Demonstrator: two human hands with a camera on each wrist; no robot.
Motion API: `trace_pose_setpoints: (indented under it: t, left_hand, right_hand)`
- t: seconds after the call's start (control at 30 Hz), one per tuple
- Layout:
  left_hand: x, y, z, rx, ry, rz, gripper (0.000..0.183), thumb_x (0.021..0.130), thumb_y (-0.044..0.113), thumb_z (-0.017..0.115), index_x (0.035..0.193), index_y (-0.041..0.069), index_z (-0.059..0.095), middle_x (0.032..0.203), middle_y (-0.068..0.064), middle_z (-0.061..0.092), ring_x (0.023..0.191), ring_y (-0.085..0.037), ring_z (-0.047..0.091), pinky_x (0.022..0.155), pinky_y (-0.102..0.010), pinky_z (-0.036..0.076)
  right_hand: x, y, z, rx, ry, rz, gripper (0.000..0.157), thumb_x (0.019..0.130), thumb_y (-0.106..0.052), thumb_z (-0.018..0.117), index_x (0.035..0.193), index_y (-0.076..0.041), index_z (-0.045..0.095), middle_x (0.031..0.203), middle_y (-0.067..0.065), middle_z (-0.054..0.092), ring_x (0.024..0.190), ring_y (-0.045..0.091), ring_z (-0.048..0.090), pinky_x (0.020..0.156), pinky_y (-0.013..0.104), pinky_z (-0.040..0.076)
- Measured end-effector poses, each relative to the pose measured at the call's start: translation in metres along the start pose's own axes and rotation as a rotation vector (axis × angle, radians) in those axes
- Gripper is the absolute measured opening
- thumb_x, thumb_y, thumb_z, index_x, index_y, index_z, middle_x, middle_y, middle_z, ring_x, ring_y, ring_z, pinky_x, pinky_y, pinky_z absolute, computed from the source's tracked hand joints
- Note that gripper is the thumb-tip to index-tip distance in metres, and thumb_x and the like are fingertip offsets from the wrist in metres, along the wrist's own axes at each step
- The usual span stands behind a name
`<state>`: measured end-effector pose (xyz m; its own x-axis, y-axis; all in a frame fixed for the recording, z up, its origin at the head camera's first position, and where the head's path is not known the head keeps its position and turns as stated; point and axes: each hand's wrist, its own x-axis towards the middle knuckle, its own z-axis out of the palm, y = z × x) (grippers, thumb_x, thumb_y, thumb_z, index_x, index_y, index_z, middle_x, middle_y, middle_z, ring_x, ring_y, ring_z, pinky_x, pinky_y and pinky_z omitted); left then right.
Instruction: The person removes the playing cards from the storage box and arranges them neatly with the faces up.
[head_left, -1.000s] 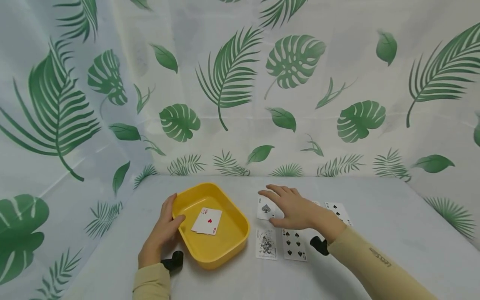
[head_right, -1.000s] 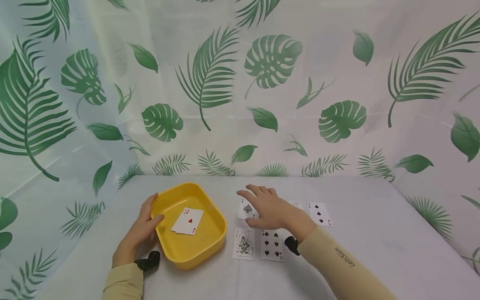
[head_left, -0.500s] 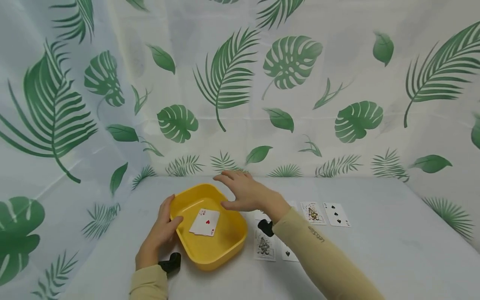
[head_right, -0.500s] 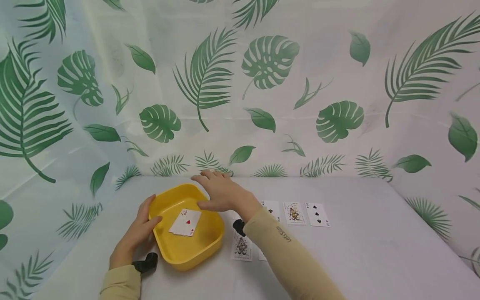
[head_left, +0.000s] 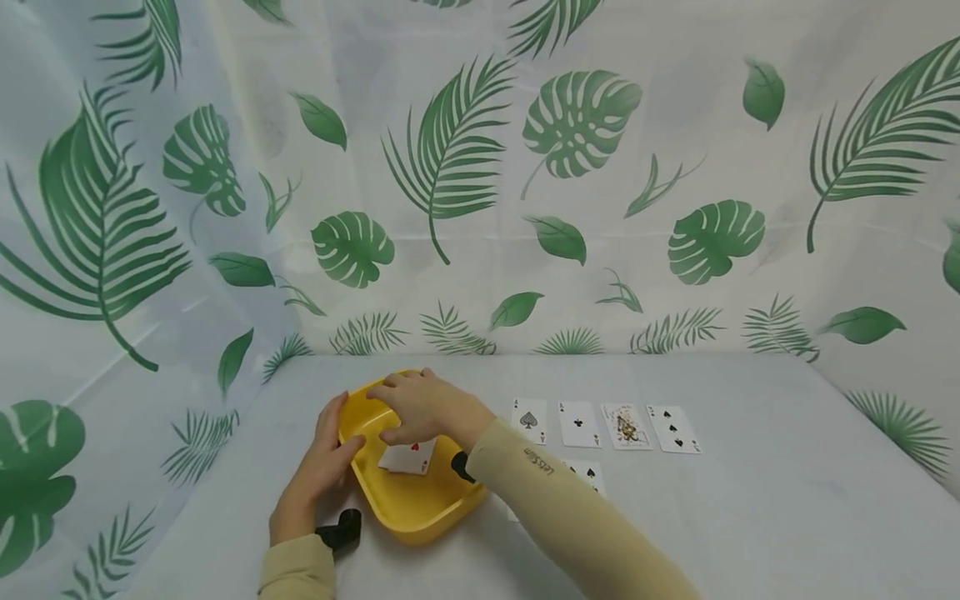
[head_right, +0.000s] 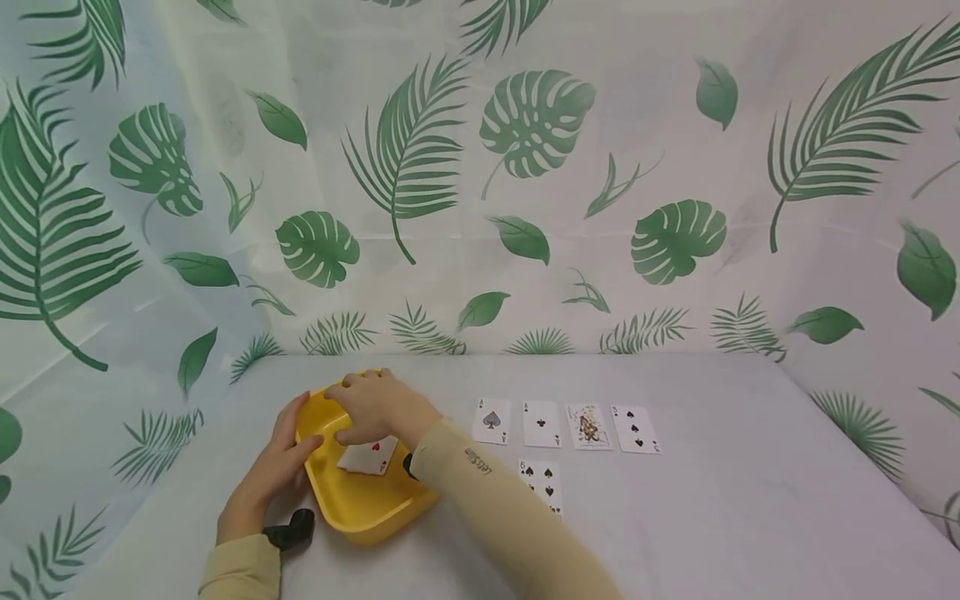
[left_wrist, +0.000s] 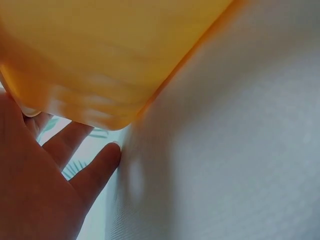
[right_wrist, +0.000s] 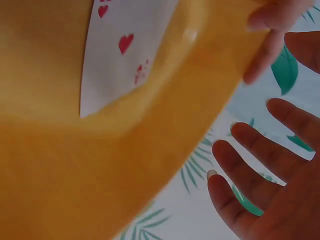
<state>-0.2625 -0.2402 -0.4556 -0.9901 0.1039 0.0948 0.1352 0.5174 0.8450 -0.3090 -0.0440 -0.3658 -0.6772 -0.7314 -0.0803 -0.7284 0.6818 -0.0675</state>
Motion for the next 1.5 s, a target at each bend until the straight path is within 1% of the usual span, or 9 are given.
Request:
trace_pose_setpoints:
  t: [0.23,0.4,0.47,0.63,0.83,1.0,1.23,1.33,1.5]
  left_hand:
    - [0.000,0.000,0.003,-0.006,0.004,-0.013,0.076,0.098,0.008,0.050,0.160,0.001,0.008,0.165,-0.022,0.001,0.150,-0.041,0.010,0.118,-0.058,0.010]
    - [0.000,0.002,0.003,-0.002,0.015,-0.035,0.076,0.097,0.008,0.051,0.160,0.003,0.008,0.166,-0.021,0.002,0.150,-0.039,0.012,0.119,-0.057,0.010]
    - [0.000,0.002,0.001,0.005,0.013,-0.062,0.077,0.097,0.010,0.051,0.161,0.005,0.008,0.166,-0.019,0.001,0.150,-0.038,0.012,0.119,-0.056,0.010]
    - [-0.001,0.001,-0.001,0.018,0.014,-0.075,0.078,0.097,0.011,0.050,0.161,0.006,0.006,0.166,-0.018,0.000,0.150,-0.038,0.012,0.119,-0.057,0.010]
    - [-0.002,0.000,-0.001,0.004,0.017,-0.058,0.077,0.098,0.009,0.050,0.161,0.005,0.006,0.166,-0.019,0.000,0.150,-0.038,0.013,0.119,-0.057,0.011]
    - [-0.002,0.002,0.002,-0.006,0.014,-0.061,0.078,0.097,0.009,0.051,0.161,0.005,0.006,0.166,-0.020,0.000,0.149,-0.039,0.014,0.119,-0.057,0.012]
    - [-0.001,0.002,0.003,-0.002,0.020,-0.068,0.077,0.097,0.010,0.051,0.161,0.006,0.007,0.166,-0.019,0.000,0.149,-0.038,0.015,0.119,-0.056,0.013]
    - [0.000,0.001,0.003,0.006,0.023,-0.070,0.077,0.097,0.010,0.051,0.161,0.005,0.008,0.166,-0.019,0.001,0.150,-0.038,0.015,0.119,-0.056,0.013]
    - [0.000,0.001,0.003,0.013,0.028,-0.077,0.078,0.097,0.010,0.051,0.161,0.006,0.007,0.166,-0.018,0.001,0.150,-0.038,0.015,0.119,-0.055,0.013]
  right_hand:
    - [0.010,-0.003,0.020,-0.008,-0.101,0.082,0.078,0.089,-0.059,0.066,0.155,-0.026,0.041,0.154,0.003,0.044,0.142,0.025,0.038,0.117,0.046,0.028]
    - [0.008,-0.004,0.032,0.032,-0.172,0.193,0.092,0.077,-0.068,0.073,0.154,-0.028,0.043,0.150,0.003,0.047,0.137,0.025,0.043,0.113,0.045,0.035]
    - [0.007,-0.005,0.035,0.047,-0.188,0.230,0.097,0.072,-0.070,0.077,0.153,-0.028,0.044,0.146,0.004,0.050,0.132,0.025,0.046,0.109,0.045,0.039]
    - [0.009,-0.007,0.039,0.023,-0.207,0.246,0.107,0.065,-0.073,0.079,0.154,-0.028,0.042,0.137,0.006,0.051,0.123,0.025,0.048,0.106,0.042,0.042]
    - [0.010,-0.007,0.043,-0.011,-0.218,0.244,0.102,0.068,-0.068,0.081,0.153,-0.026,0.042,0.134,0.006,0.049,0.117,0.023,0.046,0.102,0.040,0.044]
    - [0.007,-0.004,0.042,0.013,-0.230,0.256,0.096,0.073,-0.063,0.081,0.152,-0.026,0.043,0.136,0.006,0.049,0.117,0.022,0.046,0.102,0.042,0.046]
    - [0.005,0.000,0.040,0.074,-0.237,0.264,0.094,0.074,-0.061,0.081,0.152,-0.025,0.043,0.138,0.007,0.049,0.119,0.022,0.046,0.101,0.047,0.047]
    - [0.004,0.002,0.039,0.102,-0.233,0.258,0.095,0.074,-0.059,0.082,0.153,-0.026,0.041,0.140,0.007,0.048,0.122,0.022,0.046,0.102,0.048,0.046]
    - [0.002,0.003,0.032,0.133,-0.214,0.243,0.096,0.075,-0.057,0.081,0.155,-0.027,0.039,0.152,0.010,0.041,0.125,0.023,0.049,0.105,0.049,0.044]
